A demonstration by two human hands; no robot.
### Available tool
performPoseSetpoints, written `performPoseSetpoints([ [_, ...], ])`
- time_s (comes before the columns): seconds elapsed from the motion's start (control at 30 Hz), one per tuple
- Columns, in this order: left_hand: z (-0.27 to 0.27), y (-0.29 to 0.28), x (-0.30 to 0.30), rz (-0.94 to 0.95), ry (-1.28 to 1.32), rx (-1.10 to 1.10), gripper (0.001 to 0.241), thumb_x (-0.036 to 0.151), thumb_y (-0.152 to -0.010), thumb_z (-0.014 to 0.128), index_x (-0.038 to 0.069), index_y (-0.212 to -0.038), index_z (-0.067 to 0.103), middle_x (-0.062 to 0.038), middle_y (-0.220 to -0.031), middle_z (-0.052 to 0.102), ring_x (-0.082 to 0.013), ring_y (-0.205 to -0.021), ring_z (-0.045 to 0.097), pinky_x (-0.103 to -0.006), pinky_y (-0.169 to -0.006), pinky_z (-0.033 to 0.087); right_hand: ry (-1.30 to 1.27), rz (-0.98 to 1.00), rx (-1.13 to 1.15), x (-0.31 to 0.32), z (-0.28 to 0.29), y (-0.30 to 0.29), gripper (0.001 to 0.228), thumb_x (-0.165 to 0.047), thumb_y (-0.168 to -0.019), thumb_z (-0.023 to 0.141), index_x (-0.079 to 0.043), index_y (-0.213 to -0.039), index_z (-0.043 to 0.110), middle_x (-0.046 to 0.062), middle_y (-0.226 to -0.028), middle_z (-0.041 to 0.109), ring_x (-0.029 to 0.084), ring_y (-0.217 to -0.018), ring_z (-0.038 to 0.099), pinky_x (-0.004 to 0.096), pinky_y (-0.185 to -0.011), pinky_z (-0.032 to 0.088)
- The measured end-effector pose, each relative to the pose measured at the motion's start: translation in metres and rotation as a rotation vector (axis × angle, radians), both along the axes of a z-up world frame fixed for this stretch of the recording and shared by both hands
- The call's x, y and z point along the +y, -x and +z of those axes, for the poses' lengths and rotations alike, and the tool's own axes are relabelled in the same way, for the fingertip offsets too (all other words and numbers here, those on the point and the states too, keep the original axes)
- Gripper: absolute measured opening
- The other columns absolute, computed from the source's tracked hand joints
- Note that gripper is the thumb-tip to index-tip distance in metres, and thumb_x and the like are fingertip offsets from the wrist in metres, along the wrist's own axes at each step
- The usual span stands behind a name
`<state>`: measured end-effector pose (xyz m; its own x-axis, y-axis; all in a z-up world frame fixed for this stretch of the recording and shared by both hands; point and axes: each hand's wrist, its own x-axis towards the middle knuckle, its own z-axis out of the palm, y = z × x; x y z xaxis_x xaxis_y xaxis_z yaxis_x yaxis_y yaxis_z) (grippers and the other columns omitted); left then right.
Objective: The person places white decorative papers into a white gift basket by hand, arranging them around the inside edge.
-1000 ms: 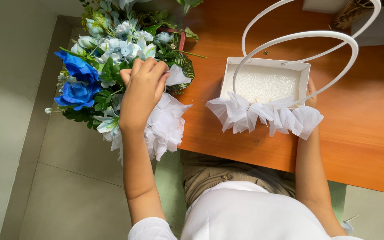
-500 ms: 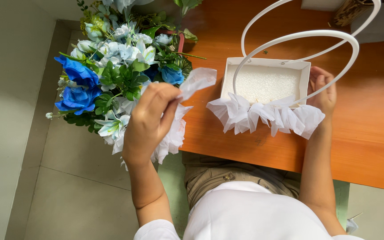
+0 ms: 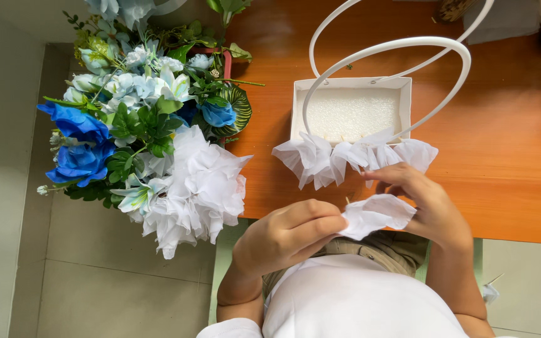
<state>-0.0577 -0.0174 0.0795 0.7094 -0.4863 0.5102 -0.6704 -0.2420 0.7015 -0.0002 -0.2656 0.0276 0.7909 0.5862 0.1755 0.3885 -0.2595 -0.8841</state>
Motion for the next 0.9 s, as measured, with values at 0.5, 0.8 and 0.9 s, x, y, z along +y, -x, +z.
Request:
performPoseSetpoints([
  [0.5, -0.006, -0.015, -0.021, -0.043, 0.05, 0.121, 0.011, -0.003, -0.089, 0.057, 0.004, -0.098, 0.06, -0.006, -0.087, 0.057, -0.0217, -0.075, 0.061, -0.0318, -0.073, 0.056, -0.309, 0.137, 0.118, 0.01, -0.021, 0.009, 0.027, -0.019, -0.08, 0.065, 0.0, -0.099, 0.065, 0.014, -0.092, 0.067, 0.023, -0.084, 0.066, 0.038, -0.071, 0.053],
  [0.8, -0.006, -0.018, -0.019, -0.042, 0.064, 0.146, 0.01, -0.001, -0.091, 0.057, 0.004, -0.099, 0.061, -0.006, -0.087, 0.056, -0.021, -0.076, 0.061, -0.0315, -0.073, 0.056, -0.237, 0.135, 0.1, 0.001, -0.035, 0.012, 0.018, -0.019, -0.08, 0.065, -0.003, -0.086, 0.066, 0.008, -0.073, 0.065, 0.017, -0.061, 0.064, 0.03, -0.056, 0.055],
  [0.9, -0.008, -0.017, -0.016, 0.025, 0.117, 0.138, 0.022, 0.011, -0.091, 0.06, 0.006, -0.112, 0.059, -0.009, -0.101, 0.058, -0.0204, -0.084, 0.057, -0.0277, -0.068, 0.055, -0.211, 0.119, 0.035, 0.001, -0.033, 0.009, 0.014, -0.016, -0.078, 0.068, -0.003, -0.083, 0.065, 0.007, -0.072, 0.064, 0.018, -0.06, 0.063, 0.031, -0.055, 0.054],
])
